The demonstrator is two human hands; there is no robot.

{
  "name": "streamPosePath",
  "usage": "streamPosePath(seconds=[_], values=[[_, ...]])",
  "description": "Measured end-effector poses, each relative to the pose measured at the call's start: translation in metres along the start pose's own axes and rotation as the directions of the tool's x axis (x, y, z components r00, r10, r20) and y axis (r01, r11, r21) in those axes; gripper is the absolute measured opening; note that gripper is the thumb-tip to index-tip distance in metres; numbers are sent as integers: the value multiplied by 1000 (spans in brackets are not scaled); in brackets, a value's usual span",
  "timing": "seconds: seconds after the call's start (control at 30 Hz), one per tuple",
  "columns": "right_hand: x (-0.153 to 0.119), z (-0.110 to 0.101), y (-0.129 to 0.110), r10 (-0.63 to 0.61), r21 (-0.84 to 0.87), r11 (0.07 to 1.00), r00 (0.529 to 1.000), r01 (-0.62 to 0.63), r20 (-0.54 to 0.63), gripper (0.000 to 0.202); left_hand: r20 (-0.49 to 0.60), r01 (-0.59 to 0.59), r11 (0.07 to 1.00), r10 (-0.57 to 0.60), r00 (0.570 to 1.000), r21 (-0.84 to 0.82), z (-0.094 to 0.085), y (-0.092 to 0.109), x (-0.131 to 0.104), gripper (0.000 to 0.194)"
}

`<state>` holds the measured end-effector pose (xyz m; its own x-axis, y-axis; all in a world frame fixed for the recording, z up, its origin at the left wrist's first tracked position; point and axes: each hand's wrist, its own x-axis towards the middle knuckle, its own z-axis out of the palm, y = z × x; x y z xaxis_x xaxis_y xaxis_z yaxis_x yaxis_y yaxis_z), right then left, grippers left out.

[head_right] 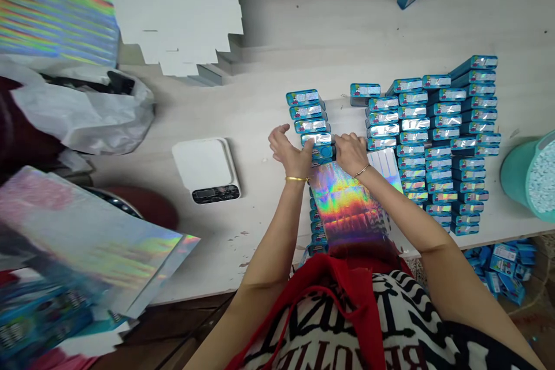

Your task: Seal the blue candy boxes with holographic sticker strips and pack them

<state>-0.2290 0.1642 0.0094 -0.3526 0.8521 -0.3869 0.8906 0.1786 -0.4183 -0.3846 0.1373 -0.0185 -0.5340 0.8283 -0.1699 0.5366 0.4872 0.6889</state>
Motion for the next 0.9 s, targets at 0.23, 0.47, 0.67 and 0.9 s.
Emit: streamPosePath(seconds=[0.23,0.47,0.67,0.9], values=[[-37,-33,52,-158,-95,986,958,139,-238,36,445,-562,824,478,757,73,13,36,-60,20],[-66,-29,72,-243,-163,962,958,218,-150,38,465,-609,792,521,716,50,19,31,-69,20],[-67,-26,76,-176,-184,971,978,153,-112,37,459,-721,691,627,629,44,28,33,-80,27],[-71,-22,80,-110,-187,979,984,82,-142,36,388,-733,680,682,620,-24,31,27,-117,22]])
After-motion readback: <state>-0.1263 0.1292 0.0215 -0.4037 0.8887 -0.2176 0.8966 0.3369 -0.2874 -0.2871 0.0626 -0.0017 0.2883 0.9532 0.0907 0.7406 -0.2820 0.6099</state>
